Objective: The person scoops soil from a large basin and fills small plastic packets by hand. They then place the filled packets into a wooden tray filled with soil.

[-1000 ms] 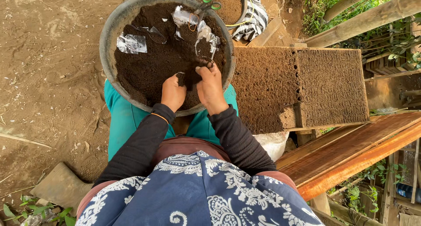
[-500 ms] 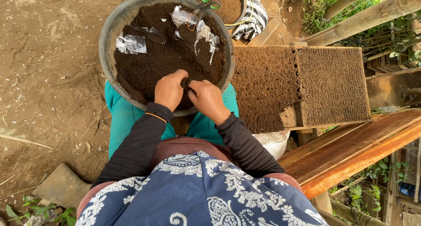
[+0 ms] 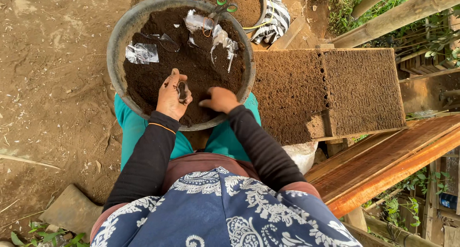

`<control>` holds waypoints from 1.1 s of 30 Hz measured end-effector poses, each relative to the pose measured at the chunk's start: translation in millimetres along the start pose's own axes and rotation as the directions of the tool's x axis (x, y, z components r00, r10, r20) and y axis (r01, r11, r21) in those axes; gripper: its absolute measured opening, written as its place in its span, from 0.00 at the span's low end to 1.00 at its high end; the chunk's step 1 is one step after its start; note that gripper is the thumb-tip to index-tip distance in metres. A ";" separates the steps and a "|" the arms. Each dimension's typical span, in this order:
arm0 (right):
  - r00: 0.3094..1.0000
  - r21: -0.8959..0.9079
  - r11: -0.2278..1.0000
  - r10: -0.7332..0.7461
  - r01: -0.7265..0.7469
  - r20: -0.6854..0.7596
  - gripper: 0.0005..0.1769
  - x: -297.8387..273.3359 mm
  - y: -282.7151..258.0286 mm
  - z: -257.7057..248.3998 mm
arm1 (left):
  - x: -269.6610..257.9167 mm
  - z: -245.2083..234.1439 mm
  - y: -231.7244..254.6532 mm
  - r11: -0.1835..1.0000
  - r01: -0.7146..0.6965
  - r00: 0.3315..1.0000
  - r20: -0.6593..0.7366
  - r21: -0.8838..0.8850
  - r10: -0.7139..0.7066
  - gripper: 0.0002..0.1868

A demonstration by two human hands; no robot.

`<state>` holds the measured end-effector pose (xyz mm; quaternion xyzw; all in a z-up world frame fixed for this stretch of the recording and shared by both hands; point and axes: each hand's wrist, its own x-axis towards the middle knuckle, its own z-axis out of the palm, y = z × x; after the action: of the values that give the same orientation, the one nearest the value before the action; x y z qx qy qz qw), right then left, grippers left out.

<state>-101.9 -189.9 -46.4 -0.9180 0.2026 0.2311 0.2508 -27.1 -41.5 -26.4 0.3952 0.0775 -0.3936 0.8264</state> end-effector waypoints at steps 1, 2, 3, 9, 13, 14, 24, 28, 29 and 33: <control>1.000 0.000 1.000 -0.001 0.001 -0.001 0.30 1.6 -5.7 4.9 | 0.1 1.6 0.4 1.000 -0.002 1.000 0.001 0.001 0.002 0.18; 0.995 0.125 0.990 -0.071 0.061 0.077 0.34 3.5 -11.6 10.1 | 0.3 2.9 0.9 0.999 -0.039 0.999 -0.031 0.022 0.040 0.18; 0.977 0.253 0.962 -0.148 0.106 0.151 0.39 3.2 -17.2 17.4 | -1.7 3.0 -0.3 0.996 -0.073 0.995 -0.067 0.043 0.076 0.18; 0.985 0.842 0.512 -0.061 0.169 -0.160 0.13 55.7 39.9 62.1 | -2.4 2.1 -2.9 0.999 0.001 0.973 -0.232 -0.052 -0.013 0.27; 0.940 0.939 0.131 0.088 0.317 -0.330 0.19 16.2 -15.0 -4.3 | -1.8 1.2 -4.8 0.969 0.100 0.954 -0.256 -0.227 -0.158 0.25; 0.912 0.919 0.053 0.110 0.392 -0.395 0.17 18.1 -19.4 -6.7 | 1.9 -2.2 -9.2 0.940 0.134 0.944 -0.247 -0.314 -0.218 0.22; 0.816 0.810 0.278 0.125 0.517 -0.564 0.16 -28.2 -80.6 -19.8 | 18.8 -15.8 -25.7 0.792 0.199 0.898 -0.216 -0.577 -0.383 0.20; 0.827 0.681 0.575 0.012 0.454 -0.562 0.17 -45.4 -75.1 -24.0 | 12.3 -2.2 -17.7 0.812 0.178 0.896 -0.249 -0.556 -0.367 0.20; 0.885 0.480 0.815 -0.083 0.325 -0.458 0.18 -45.4 -74.0 -26.7 | 16.9 -5.9 -24.1 0.858 0.117 0.916 -0.280 -0.500 -0.288 0.19; 0.900 0.554 0.723 -0.233 0.413 -0.367 0.21 -28.0 -59.0 -19.9 | 19.0 -18.7 -27.3 0.912 0.036 0.951 -0.266 -0.410 -0.157 0.17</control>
<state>-89.5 -147.0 5.2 -0.8278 0.1346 -0.0244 0.5441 -30.2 -49.6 -63.5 0.2675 0.2978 -0.3472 0.8480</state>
